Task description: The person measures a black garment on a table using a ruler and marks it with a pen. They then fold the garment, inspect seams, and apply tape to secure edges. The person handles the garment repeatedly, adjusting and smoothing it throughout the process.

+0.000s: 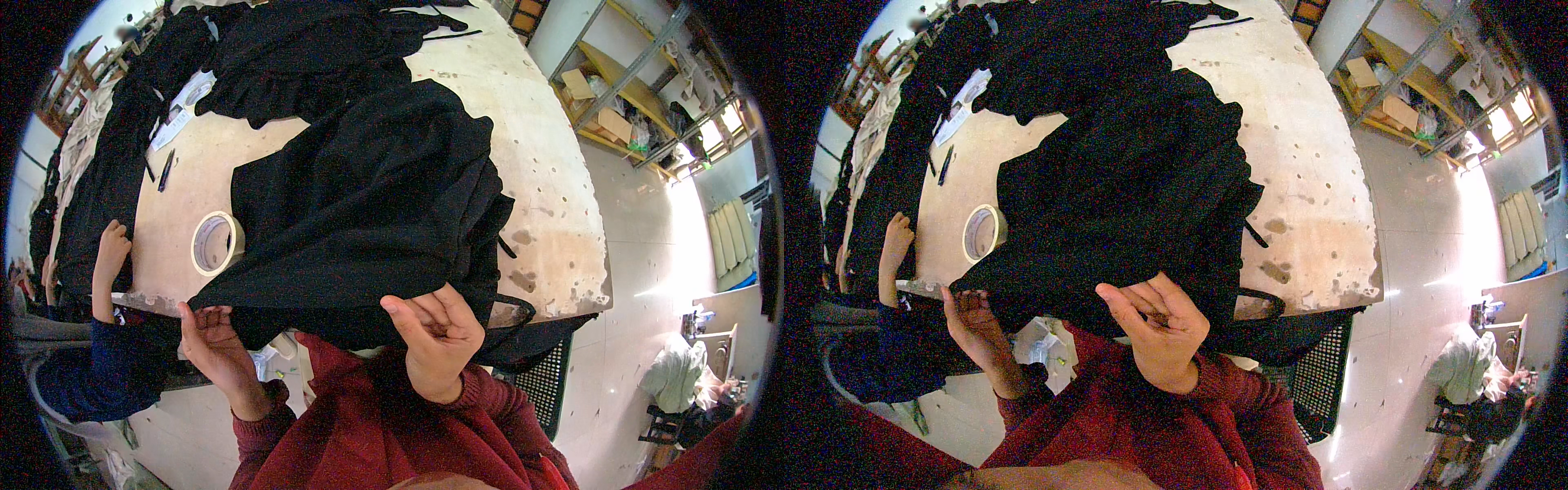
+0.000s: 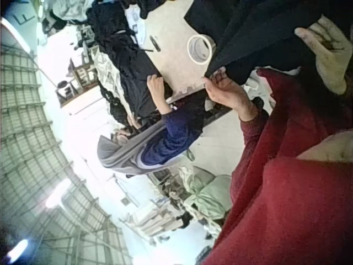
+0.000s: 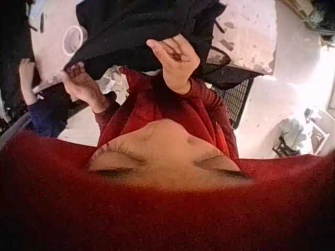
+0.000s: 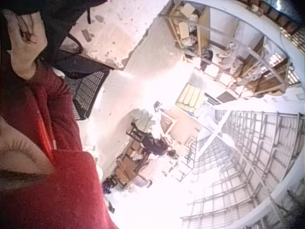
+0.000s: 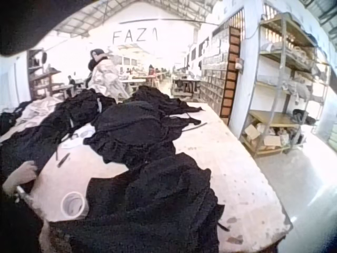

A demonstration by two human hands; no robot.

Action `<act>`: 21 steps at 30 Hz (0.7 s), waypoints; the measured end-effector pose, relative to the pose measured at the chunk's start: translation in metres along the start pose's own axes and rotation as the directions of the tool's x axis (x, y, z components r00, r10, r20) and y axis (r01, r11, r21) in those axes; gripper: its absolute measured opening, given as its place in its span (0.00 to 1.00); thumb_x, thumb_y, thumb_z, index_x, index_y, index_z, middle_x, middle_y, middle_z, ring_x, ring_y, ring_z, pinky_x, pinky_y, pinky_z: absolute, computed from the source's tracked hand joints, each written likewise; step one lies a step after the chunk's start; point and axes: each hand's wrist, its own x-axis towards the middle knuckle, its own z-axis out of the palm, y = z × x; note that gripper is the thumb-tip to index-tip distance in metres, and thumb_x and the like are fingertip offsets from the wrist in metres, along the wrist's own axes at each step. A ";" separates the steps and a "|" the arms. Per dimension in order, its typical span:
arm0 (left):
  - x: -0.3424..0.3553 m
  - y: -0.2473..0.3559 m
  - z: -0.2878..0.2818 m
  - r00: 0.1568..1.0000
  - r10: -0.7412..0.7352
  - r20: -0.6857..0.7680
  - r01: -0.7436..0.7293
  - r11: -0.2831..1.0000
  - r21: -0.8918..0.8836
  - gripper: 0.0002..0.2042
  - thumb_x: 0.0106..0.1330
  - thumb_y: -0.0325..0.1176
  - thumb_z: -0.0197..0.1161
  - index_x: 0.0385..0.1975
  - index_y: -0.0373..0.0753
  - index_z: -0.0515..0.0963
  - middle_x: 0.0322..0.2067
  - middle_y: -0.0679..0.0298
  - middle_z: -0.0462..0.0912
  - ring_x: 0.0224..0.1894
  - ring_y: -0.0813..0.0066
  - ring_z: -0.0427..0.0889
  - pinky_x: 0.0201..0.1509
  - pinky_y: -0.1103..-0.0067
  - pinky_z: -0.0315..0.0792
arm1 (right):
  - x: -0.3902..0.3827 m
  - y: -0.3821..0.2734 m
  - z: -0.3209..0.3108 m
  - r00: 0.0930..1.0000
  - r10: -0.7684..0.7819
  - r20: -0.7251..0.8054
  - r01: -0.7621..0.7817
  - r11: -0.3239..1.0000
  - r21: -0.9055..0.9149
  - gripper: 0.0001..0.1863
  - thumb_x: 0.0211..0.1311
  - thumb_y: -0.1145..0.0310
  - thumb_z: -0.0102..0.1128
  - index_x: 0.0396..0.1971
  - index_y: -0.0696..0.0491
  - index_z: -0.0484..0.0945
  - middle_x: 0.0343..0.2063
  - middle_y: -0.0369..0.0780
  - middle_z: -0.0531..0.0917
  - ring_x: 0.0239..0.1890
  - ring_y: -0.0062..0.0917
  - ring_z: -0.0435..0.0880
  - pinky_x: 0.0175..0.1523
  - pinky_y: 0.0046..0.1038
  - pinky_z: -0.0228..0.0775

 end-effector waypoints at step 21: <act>0.025 0.004 0.002 0.998 -0.068 0.002 0.068 0.997 0.022 0.17 0.72 0.41 0.55 0.40 0.30 0.77 0.36 0.56 0.83 0.39 0.67 0.84 0.45 0.78 0.76 | 0.048 0.020 -0.034 0.962 0.037 0.269 0.240 0.350 -0.905 0.23 0.54 0.64 0.70 0.48 0.58 0.78 0.34 0.44 0.81 0.38 0.35 0.80 0.46 0.30 0.72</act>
